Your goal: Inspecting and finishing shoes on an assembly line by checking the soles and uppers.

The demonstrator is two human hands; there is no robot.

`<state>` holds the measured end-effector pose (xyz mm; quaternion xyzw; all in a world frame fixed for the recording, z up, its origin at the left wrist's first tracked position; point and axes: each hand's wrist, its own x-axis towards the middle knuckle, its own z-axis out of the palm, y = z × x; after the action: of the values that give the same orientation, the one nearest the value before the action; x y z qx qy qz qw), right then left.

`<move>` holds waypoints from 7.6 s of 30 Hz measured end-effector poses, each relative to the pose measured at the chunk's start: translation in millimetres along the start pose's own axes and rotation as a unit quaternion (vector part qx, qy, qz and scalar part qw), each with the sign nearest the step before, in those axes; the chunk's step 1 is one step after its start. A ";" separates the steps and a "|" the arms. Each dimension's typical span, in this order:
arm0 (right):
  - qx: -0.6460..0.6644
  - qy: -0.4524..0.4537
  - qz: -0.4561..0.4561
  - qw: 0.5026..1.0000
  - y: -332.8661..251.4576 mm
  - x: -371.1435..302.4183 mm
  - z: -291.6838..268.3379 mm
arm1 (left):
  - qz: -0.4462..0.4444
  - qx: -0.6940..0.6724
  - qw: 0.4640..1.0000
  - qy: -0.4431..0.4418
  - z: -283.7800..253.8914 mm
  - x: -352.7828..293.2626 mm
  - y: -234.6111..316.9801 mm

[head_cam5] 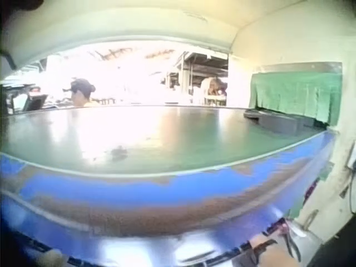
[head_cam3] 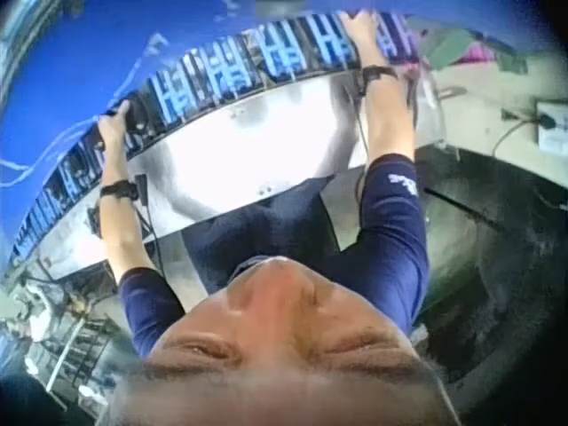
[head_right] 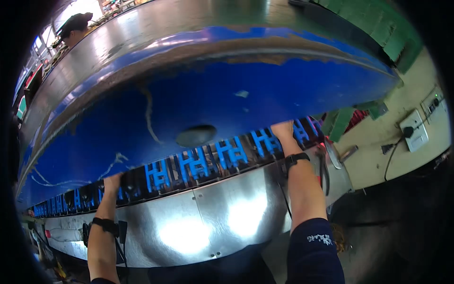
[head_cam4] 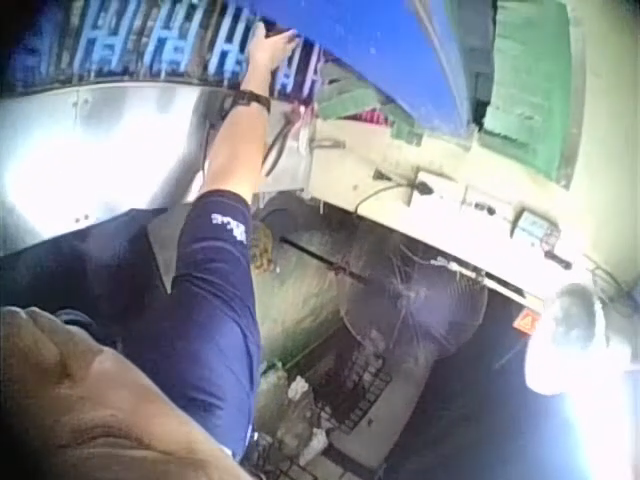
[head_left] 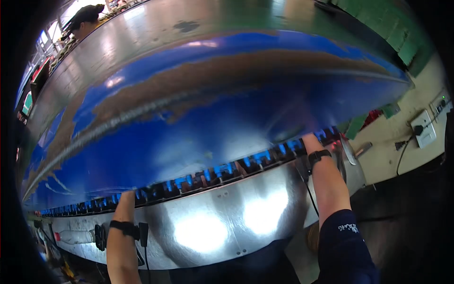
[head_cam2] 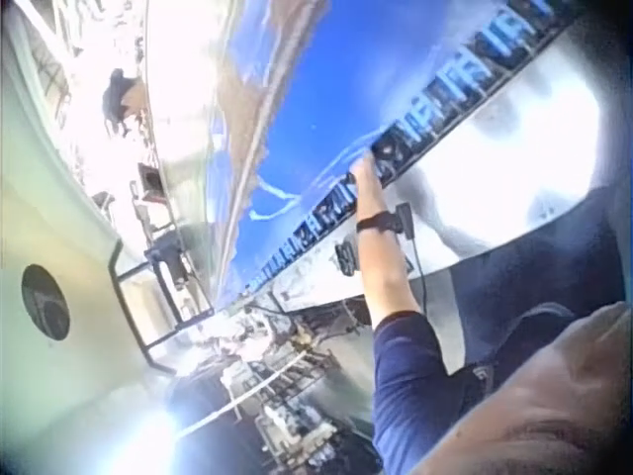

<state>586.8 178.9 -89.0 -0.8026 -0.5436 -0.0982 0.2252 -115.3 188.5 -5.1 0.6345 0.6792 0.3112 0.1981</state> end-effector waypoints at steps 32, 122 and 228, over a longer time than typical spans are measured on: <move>0.279 0.083 -0.077 0.953 -65.4 -326.1 -229.6 | 0.657 0.007 0.752 -0.051 55.8 -142.5 670.0; 0.662 -0.540 -0.007 0.520 -282.5 -527.3 -479.3 | 0.119 -0.548 0.788 -0.255 -236.1 -508.3 201.4; 0.520 -0.334 -0.343 0.707 -367.7 -432.6 -444.5 | -0.067 -0.759 0.606 -0.231 -193.6 -498.5 146.4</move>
<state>119.8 -274.4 221.3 -0.2965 -0.7863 0.4039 0.3615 -77.7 -335.7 171.7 0.2605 0.1720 0.5437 0.7791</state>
